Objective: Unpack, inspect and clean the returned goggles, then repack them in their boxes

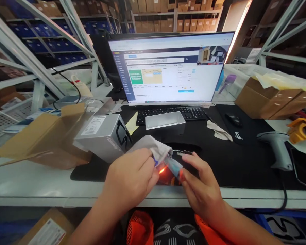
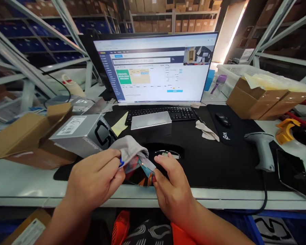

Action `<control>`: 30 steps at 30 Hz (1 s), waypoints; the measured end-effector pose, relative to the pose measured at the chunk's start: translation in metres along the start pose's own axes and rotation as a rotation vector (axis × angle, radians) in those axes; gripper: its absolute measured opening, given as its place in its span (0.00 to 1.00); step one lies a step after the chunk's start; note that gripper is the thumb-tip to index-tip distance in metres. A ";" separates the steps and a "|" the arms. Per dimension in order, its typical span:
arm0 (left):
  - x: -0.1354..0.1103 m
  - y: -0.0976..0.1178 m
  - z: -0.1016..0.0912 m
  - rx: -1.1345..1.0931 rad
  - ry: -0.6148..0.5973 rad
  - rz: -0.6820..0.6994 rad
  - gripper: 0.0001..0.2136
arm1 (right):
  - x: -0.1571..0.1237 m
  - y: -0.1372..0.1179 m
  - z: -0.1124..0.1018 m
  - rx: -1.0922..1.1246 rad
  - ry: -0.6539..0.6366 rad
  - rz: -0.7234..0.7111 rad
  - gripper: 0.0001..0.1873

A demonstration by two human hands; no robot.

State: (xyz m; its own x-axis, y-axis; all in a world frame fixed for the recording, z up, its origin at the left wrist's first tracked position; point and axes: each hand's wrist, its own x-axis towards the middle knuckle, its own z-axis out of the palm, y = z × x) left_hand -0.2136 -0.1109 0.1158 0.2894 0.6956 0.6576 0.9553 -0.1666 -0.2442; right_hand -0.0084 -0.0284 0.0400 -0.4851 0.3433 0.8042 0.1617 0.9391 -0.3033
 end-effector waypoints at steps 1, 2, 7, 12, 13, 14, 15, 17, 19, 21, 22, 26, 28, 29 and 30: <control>0.007 -0.002 -0.001 0.000 -0.012 0.056 0.16 | 0.002 0.001 -0.003 -0.021 0.002 -0.001 0.17; 0.014 -0.004 -0.002 0.001 -0.026 0.110 0.17 | 0.005 0.002 -0.006 -0.036 0.006 -0.006 0.17; 0.043 -0.010 -0.006 0.014 -0.106 0.242 0.16 | 0.026 0.017 -0.024 0.013 0.065 0.062 0.11; 0.042 0.026 0.000 0.194 -0.110 0.033 0.15 | 0.033 0.025 -0.024 0.092 0.218 0.270 0.10; 0.039 0.037 0.004 0.244 -0.106 -0.023 0.15 | 0.032 0.026 -0.022 0.104 0.229 0.299 0.09; 0.036 0.048 0.008 0.284 -0.103 -0.068 0.15 | 0.031 0.027 -0.020 0.113 0.231 0.323 0.09; 0.034 0.058 0.013 0.315 -0.102 -0.106 0.14 | 0.029 0.029 -0.018 0.115 0.227 0.340 0.09; 0.032 0.070 0.023 0.334 -0.112 -0.155 0.14 | 0.026 0.032 -0.016 0.082 0.209 0.350 0.09; 0.034 0.072 0.030 0.309 -0.122 -0.191 0.13 | 0.025 0.036 -0.017 -0.003 0.187 0.326 0.09; 0.037 0.066 0.035 0.251 -0.131 -0.253 0.13 | 0.025 0.037 -0.021 -0.100 0.180 0.255 0.09; 0.039 0.061 0.035 0.215 -0.128 -0.294 0.14 | 0.026 0.037 -0.022 -0.140 0.184 0.206 0.10; 0.044 0.051 0.034 0.123 -0.129 -0.339 0.15 | 0.034 0.036 -0.027 -0.264 0.201 0.049 0.11; 0.044 0.054 0.034 0.154 -0.108 -0.273 0.14 | 0.040 0.037 -0.027 -0.311 0.182 0.017 0.11; 0.043 0.057 0.035 0.179 -0.093 -0.250 0.14 | 0.044 0.039 -0.026 -0.321 0.167 0.015 0.11; 0.042 0.060 0.037 0.207 -0.068 -0.245 0.13 | 0.048 0.041 -0.025 -0.321 0.149 0.030 0.12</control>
State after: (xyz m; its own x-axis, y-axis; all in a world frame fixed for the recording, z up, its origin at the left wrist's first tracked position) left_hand -0.1464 -0.0661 0.1023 0.0410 0.7436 0.6673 0.9615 0.1523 -0.2289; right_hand -0.0032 0.0271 0.0793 -0.3496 0.3471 0.8702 0.4468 0.8782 -0.1707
